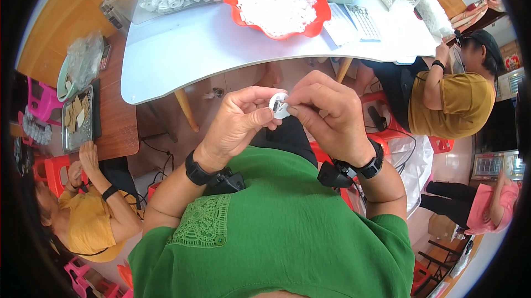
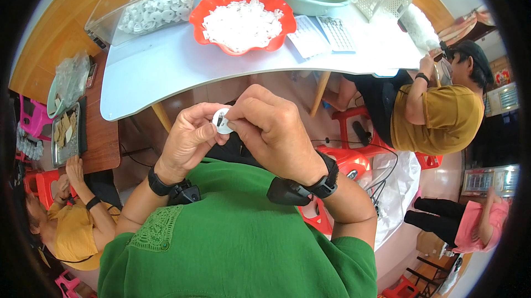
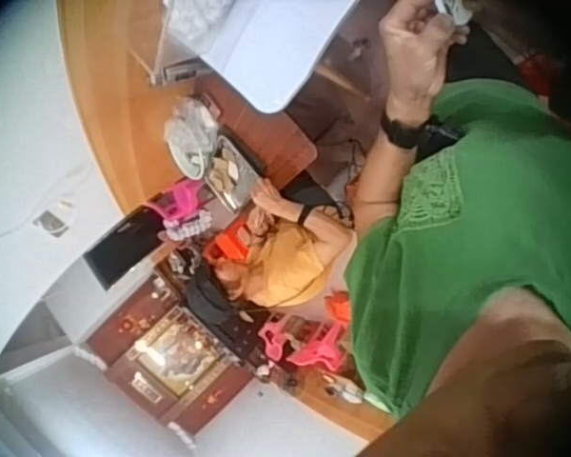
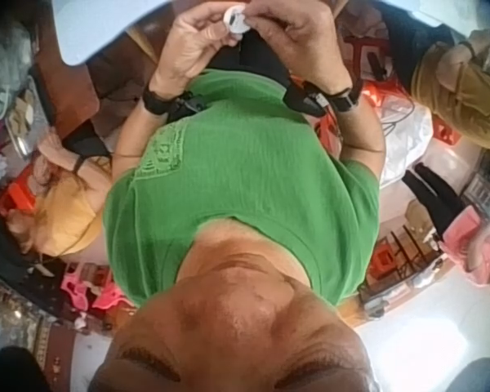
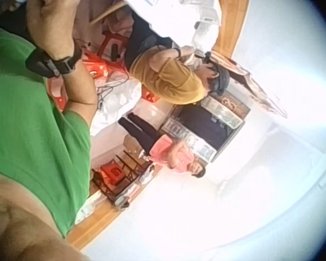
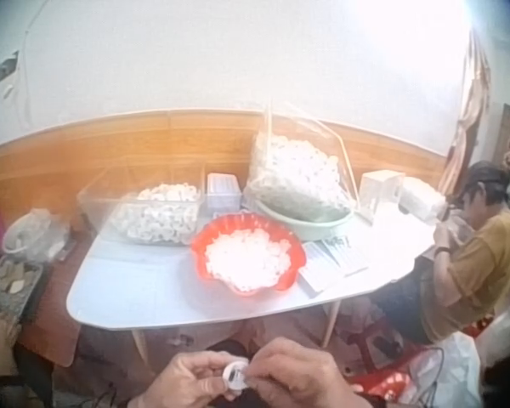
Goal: The recorder is assembling small plastic and metal components at a workstation.
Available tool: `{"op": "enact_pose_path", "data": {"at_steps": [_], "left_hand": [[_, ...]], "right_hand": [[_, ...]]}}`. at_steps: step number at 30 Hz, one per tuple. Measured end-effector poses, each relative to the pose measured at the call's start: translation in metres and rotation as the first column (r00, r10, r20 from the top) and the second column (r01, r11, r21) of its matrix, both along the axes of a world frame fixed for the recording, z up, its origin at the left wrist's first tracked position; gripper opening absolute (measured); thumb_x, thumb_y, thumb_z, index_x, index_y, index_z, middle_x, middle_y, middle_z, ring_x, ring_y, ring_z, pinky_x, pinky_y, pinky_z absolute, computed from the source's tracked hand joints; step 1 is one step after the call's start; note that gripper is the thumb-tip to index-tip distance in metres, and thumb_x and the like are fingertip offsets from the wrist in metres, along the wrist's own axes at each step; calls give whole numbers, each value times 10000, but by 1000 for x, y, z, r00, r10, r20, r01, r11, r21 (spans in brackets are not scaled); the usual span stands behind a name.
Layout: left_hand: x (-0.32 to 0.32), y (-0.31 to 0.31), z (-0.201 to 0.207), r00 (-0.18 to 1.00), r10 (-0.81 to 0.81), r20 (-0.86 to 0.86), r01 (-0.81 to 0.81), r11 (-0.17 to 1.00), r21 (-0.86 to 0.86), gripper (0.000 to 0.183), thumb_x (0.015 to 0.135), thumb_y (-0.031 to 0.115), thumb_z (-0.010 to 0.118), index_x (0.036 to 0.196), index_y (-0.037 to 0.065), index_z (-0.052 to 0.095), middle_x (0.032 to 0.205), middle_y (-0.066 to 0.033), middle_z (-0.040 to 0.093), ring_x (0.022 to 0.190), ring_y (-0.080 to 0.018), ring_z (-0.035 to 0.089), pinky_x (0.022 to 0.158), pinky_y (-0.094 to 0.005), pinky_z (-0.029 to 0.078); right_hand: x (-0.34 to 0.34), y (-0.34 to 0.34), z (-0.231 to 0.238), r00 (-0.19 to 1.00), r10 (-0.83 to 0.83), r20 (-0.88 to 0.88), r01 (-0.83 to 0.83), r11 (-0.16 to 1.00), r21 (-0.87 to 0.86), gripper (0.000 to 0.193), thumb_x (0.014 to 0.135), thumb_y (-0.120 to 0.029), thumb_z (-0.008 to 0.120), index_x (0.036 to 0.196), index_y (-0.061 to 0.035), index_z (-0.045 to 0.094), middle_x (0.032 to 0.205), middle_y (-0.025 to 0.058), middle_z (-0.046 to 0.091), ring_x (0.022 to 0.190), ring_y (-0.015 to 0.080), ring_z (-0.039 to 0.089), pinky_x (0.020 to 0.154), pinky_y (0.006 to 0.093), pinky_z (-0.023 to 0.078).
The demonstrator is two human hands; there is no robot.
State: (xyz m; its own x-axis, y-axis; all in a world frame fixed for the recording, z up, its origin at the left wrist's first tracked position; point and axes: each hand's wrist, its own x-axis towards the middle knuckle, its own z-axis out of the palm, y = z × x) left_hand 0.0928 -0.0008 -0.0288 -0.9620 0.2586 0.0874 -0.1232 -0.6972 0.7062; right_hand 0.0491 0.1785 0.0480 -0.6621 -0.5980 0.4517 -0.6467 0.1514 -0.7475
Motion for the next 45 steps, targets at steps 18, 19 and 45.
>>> {"op": "enact_pose_path", "data": {"at_steps": [18,19,45], "left_hand": [[2,1,2,1000,9,-4,-9,1000,-14,345,829,45,662,1154,-36,581,996,-95,649,811,-132,622,698,-240,515],[3,1,3,1000,8,-7,-8,1000,-19,342,830,43,662,1152,-37,582,991,-96,649,812,-132,622,698,-241,516],[8,6,26,990,107,-93,-127,961,-244,306,891,18,566,1192,-36,570,1031,-91,619,919,-142,611,768,-267,541]], "right_hand": [[4,-3,-3,997,-64,-37,64,998,1,81,759,63,608,817,7,595,754,106,549,613,256,571,532,321,450],[4,-3,-4,997,-62,-38,62,998,0,75,762,60,608,811,6,594,755,106,550,613,257,573,529,321,450],[15,-11,-26,941,-261,-214,241,964,-112,178,734,37,670,882,-6,582,768,100,549,575,226,567,490,310,447]]}}
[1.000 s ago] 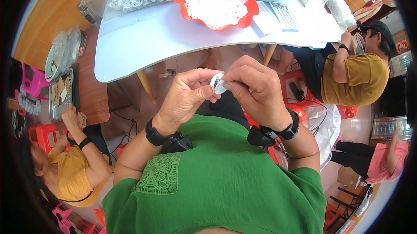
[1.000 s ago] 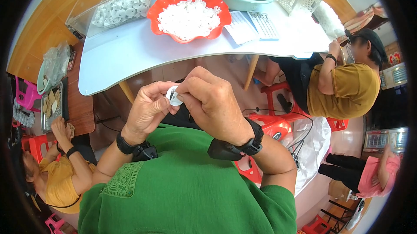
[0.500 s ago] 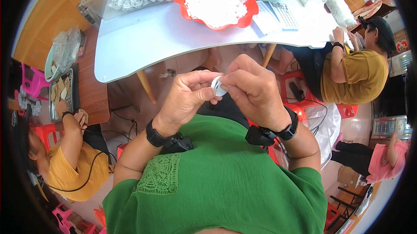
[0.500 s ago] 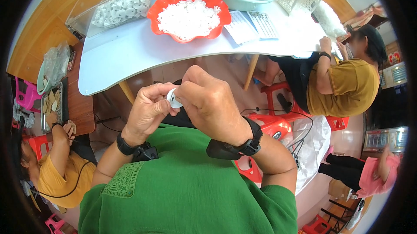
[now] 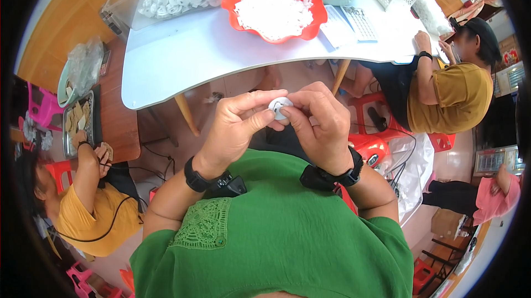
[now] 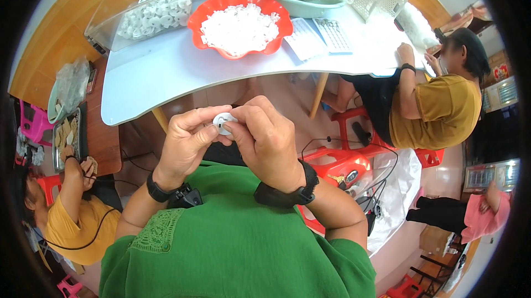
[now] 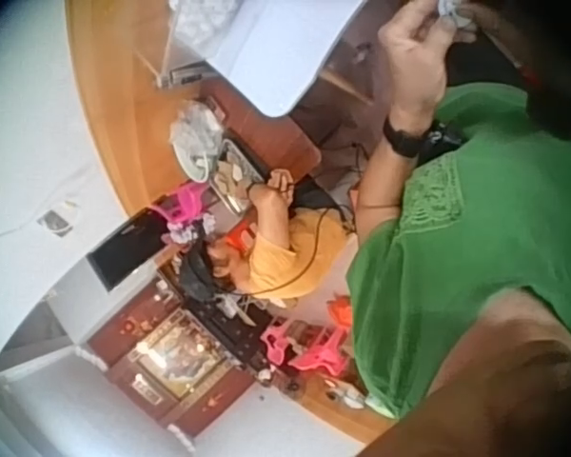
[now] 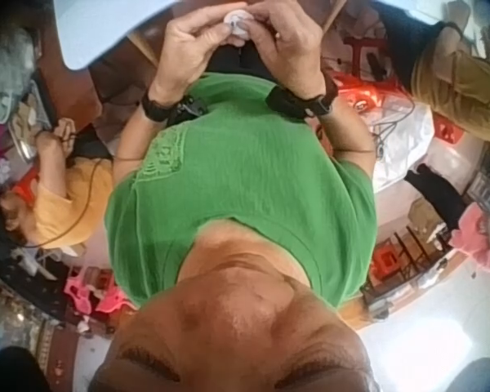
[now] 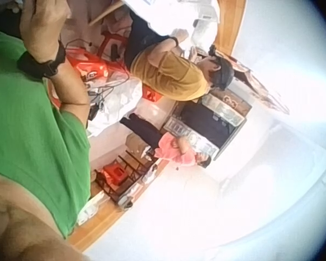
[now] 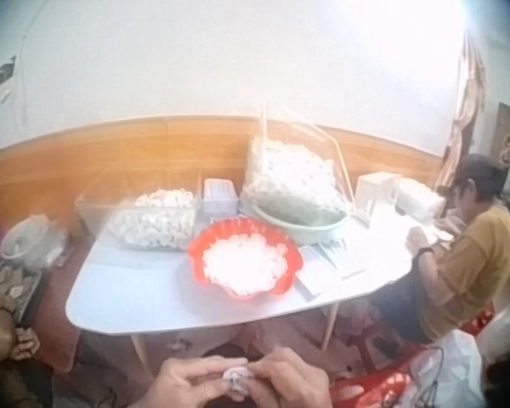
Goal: The recorder is assembling small plastic and metal components at a workstation.
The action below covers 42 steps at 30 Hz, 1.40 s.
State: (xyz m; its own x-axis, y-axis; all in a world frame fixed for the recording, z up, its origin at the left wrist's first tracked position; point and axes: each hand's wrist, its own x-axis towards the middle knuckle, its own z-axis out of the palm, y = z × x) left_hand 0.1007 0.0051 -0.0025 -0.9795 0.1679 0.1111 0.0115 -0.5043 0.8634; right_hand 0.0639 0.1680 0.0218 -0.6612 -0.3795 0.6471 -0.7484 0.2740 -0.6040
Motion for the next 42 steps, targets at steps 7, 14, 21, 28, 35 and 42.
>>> {"op": "enact_pose_path", "data": {"at_steps": [7,14,21,28,35,42], "left_hand": [[2,3,4,981,153,-120,-178,956,-232,276,895,0,549,1164,-52,581,1006,-118,632,822,-160,635,721,-263,545],[3,4,5,942,221,-251,-296,902,-315,236,884,-31,543,1110,-52,611,937,-97,626,767,-129,632,685,-233,536],[4,5,1,904,289,-315,-388,864,-321,212,874,-54,535,1067,-64,621,916,-102,629,728,-128,634,635,-231,539],[3,6,-6,915,325,-237,-392,853,-344,213,879,-51,535,1074,-53,622,882,-96,616,703,-127,616,622,-231,530],[3,9,0,931,328,-160,-362,882,-301,229,895,-19,545,1115,-57,597,895,-92,615,699,-118,604,636,-227,518],[4,11,-4,880,285,-380,-449,762,-467,241,877,-31,558,1113,-55,597,906,-83,612,740,-105,589,651,-217,499]], "right_hand": [[1,-3,0,1000,-2,13,3,999,-37,183,735,77,631,896,8,576,773,102,553,601,225,584,492,311,457],[2,-8,5,982,90,166,-71,991,-116,159,731,117,622,852,26,577,744,87,547,593,156,584,483,269,447],[5,-17,0,989,62,136,-44,990,-132,130,738,113,624,819,28,570,722,82,535,548,149,554,474,244,438],[-1,-19,-18,943,112,313,-45,976,-214,124,745,92,648,811,25,567,714,64,539,564,104,543,480,234,435],[1,-20,-15,837,253,484,-39,911,-410,98,775,71,642,837,26,580,735,48,560,599,77,567,501,215,455],[5,-16,-23,931,89,354,14,961,-276,101,755,78,616,819,26,559,725,58,554,580,94,567,500,219,466]]}}
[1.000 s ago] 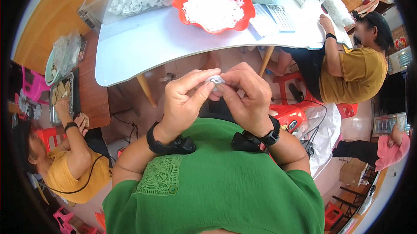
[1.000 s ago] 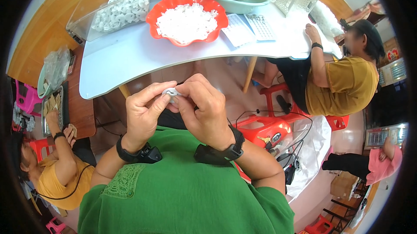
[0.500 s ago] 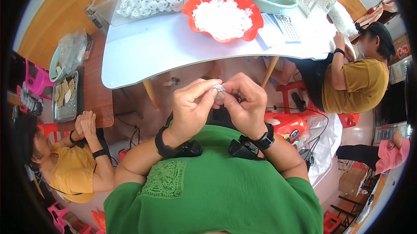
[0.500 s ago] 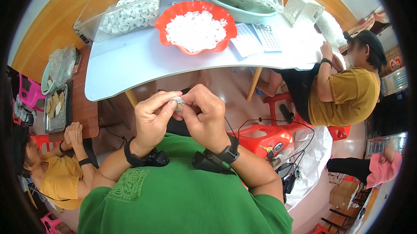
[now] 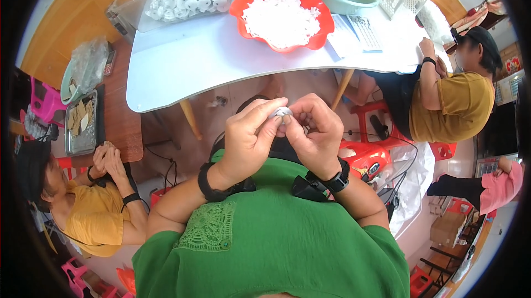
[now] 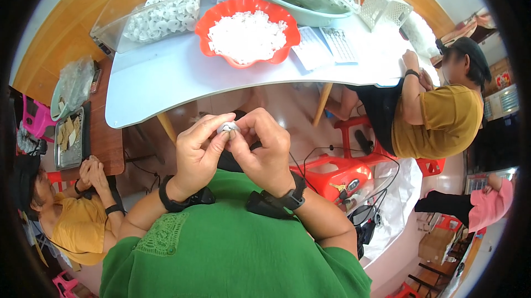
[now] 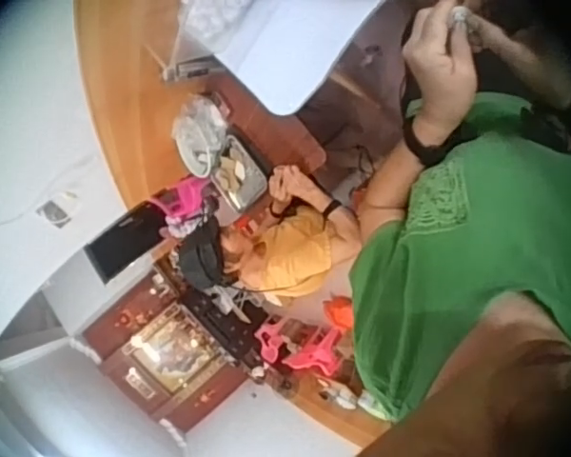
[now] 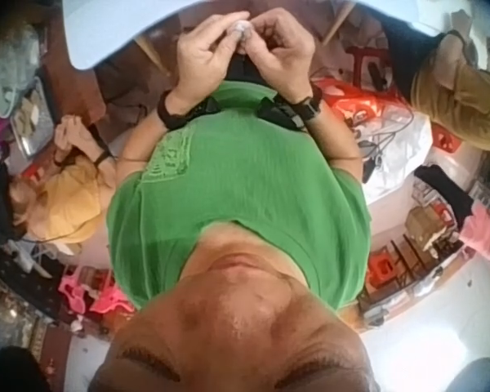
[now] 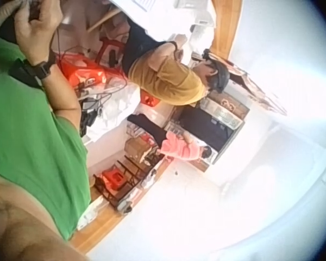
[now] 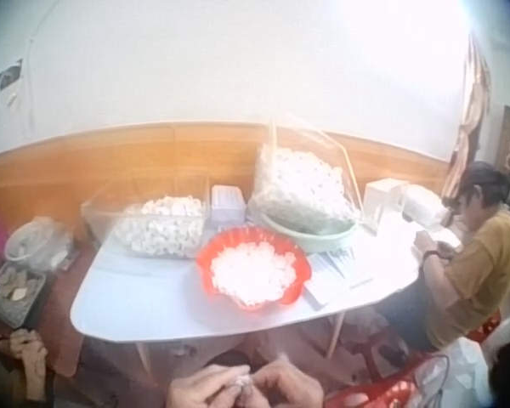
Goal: The recorder is assembling small plastic and metal components at a workstation.
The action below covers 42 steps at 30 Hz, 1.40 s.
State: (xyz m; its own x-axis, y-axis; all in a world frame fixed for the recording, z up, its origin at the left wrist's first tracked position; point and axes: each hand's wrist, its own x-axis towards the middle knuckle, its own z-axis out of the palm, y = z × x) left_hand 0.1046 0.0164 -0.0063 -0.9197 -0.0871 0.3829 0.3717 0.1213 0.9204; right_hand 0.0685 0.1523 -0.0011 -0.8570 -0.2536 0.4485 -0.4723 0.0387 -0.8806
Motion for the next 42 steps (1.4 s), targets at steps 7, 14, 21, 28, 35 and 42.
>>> {"op": "enact_pose_path", "data": {"at_steps": [7,14,21,28,35,42], "left_hand": [[-1,3,-2,999,8,-41,-10,999,-43,234,844,-77,553,1072,-56,605,890,-97,614,706,-129,618,624,-226,517],[-10,4,7,986,-120,114,96,976,193,206,879,-51,539,1074,-60,602,903,-77,623,716,-106,615,629,-220,520],[-17,1,4,953,-172,249,93,949,302,216,888,-11,544,1094,-56,586,871,-69,631,687,-90,597,607,-220,519],[-43,-15,9,926,-283,252,109,836,538,355,883,11,553,1228,-42,486,958,-115,622,688,-133,611,610,-232,513],[-73,-52,35,898,-247,364,54,884,465,225,898,69,556,1091,-42,587,860,-112,657,629,-124,606,561,-234,504],[-161,-161,103,962,-39,269,-125,816,565,179,910,107,529,1035,-8,582,900,-142,664,672,-124,611,596,-229,500]], "right_hand": [[4,2,2,980,-108,-169,127,986,107,121,730,81,612,798,8,542,695,72,525,544,131,538,470,241,419],[-5,13,4,987,61,149,-55,998,-42,75,819,72,587,850,16,549,743,38,571,611,75,561,512,220,441],[-19,18,12,896,221,385,-224,974,-38,103,860,18,576,952,28,530,741,25,582,620,41,560,506,193,462],[-68,22,43,811,304,500,-328,944,-41,149,847,27,579,994,50,564,744,22,576,606,45,551,489,189,463],[-95,7,64,875,364,321,-415,903,109,189,848,-3,616,1032,8,578,812,19,594,660,53,560,564,208,483],[-258,56,118,999,-54,-9,54,949,311,107,816,-89,615,801,12,645,663,36,609,551,78,577,440,231,479]]}}
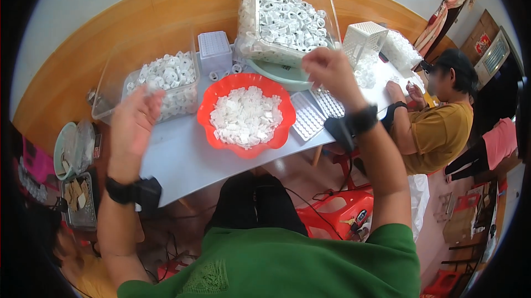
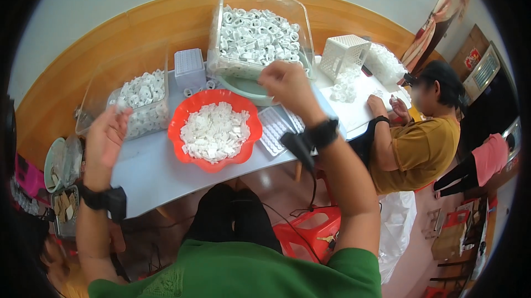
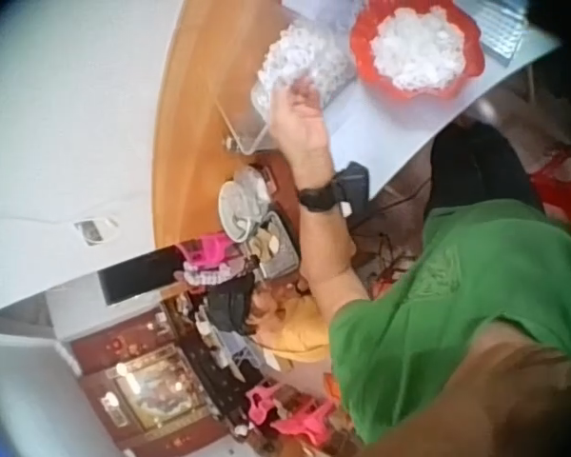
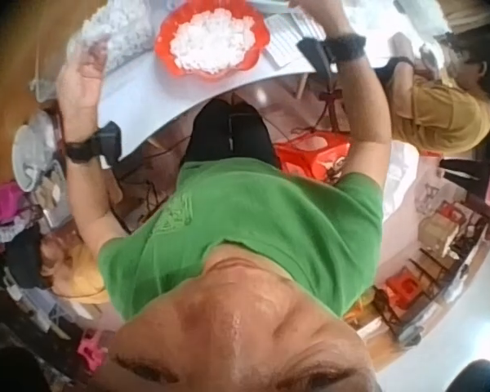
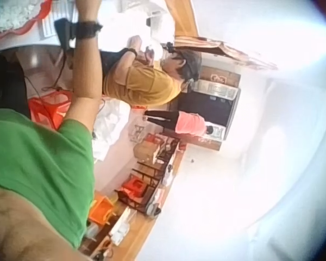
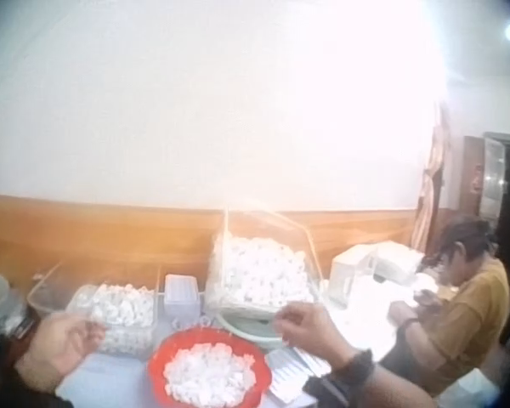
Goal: The recorder is assembling small plastic and metal components at a workstation.
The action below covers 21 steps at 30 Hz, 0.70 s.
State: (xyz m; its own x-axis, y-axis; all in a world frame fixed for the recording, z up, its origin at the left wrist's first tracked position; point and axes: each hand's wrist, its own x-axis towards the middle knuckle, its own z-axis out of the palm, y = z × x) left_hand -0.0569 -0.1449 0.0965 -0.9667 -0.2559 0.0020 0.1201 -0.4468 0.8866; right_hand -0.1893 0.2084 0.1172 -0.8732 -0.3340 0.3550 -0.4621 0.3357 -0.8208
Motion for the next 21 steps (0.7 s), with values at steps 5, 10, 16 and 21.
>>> {"op": "enact_pose_path", "data": {"at_steps": [5,10,16,21], "left_hand": [[-15,13,34,960,281,-7,-280,958,66,392,936,186,508,1249,-40,441,1042,-214,631,776,-186,629,646,-242,509],[20,15,-16,978,-108,-177,97,993,-73,376,939,193,498,1211,-67,485,925,-210,641,685,-202,630,588,-259,509],[38,37,-42,982,-186,-28,183,979,-89,311,927,149,501,1139,-74,542,832,-187,640,606,-186,617,537,-269,498],[41,63,-53,942,-312,124,314,949,2,276,917,92,496,1132,-72,551,841,-175,646,626,-186,627,561,-270,504]], "right_hand": [[-117,38,2,964,-181,-196,244,895,373,120,755,-41,594,842,-18,673,725,114,655,641,204,641,567,330,521],[-183,30,-20,847,199,-493,217,716,663,239,728,-14,559,933,-74,666,788,137,654,711,249,639,696,386,513],[-186,39,0,877,142,-459,249,683,687,199,740,-100,591,918,-71,674,816,150,658,767,300,628,722,373,496],[-110,42,30,1000,-15,-14,20,908,418,162,845,-135,638,778,13,623,592,-8,554,478,45,515,413,207,401]]}}
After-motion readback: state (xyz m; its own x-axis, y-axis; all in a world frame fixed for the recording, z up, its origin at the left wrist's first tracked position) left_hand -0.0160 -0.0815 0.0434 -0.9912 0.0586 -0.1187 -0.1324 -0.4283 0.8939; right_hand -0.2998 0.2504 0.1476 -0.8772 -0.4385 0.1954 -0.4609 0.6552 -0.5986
